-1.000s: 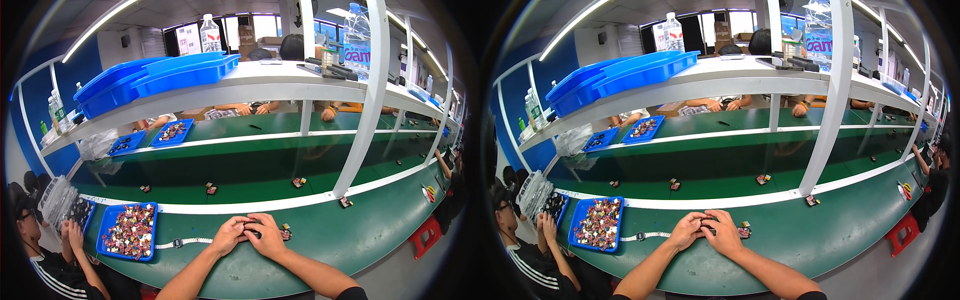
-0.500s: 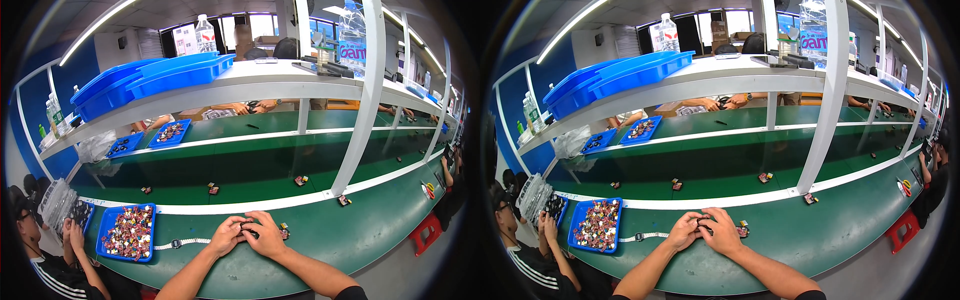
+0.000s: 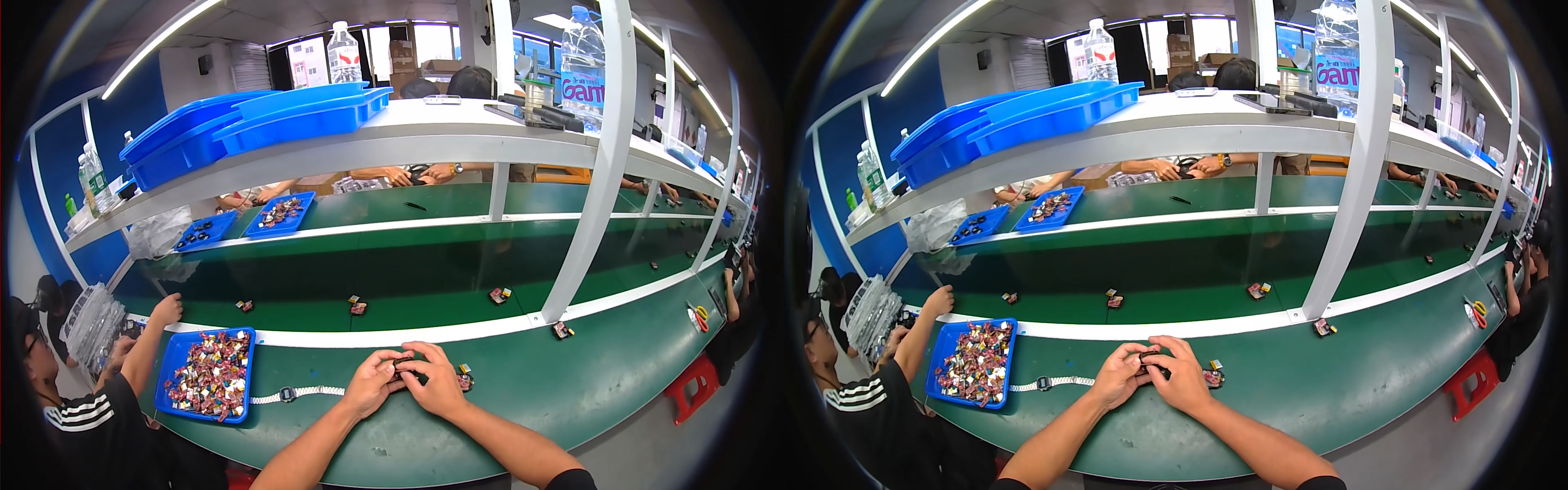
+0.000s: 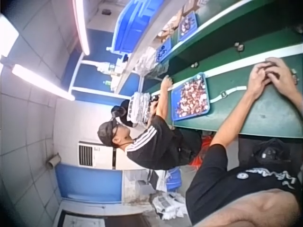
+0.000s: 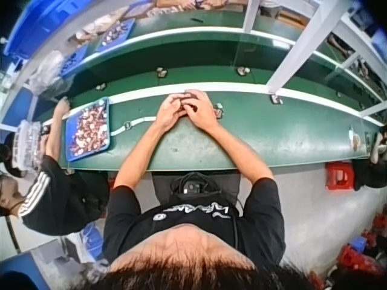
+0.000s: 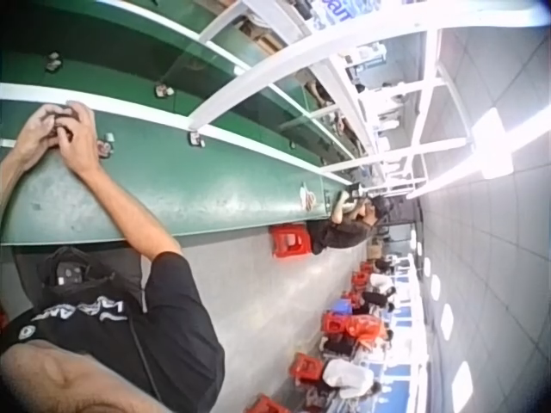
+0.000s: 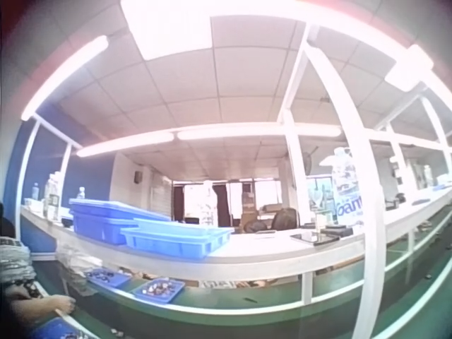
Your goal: Assembling small electronic components on a factory production line.
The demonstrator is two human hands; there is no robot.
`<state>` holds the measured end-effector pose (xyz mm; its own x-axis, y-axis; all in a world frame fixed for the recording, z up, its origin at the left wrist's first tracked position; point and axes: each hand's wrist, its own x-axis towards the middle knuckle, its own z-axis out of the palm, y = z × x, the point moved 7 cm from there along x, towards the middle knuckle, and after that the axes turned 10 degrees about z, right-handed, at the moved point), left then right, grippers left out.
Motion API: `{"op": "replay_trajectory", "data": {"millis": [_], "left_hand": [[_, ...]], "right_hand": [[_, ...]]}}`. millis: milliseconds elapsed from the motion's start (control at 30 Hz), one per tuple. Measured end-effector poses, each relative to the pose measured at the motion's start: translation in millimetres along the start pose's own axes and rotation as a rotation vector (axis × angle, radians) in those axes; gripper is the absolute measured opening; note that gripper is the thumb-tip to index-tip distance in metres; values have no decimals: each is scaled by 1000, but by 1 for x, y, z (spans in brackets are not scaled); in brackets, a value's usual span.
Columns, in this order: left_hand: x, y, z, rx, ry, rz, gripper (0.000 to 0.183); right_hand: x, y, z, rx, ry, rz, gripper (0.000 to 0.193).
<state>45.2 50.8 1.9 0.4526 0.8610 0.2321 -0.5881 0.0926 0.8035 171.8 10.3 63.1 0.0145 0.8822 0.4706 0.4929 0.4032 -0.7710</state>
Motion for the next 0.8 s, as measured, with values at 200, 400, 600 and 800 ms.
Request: {"op": "replay_trajectory", "data": {"millis": [200, 400, 600, 800], "left_hand": [[1, 0, -1, -58, -32, 1, 22], [3, -5, -8, -83, -31, -10, 22], [2, -1, -4, -64, -10, 8, 23], [2, -3, -2, 6, 57, -35, 25]], "right_hand": [[2, -10, -7, -23, 33, -69, 18], [1, -10, -5, -2, 23, -52, 20], [2, -5, -1, 8, -21, -58, 23], [4, -4, -10, 40, 106, 54, 17]]}}
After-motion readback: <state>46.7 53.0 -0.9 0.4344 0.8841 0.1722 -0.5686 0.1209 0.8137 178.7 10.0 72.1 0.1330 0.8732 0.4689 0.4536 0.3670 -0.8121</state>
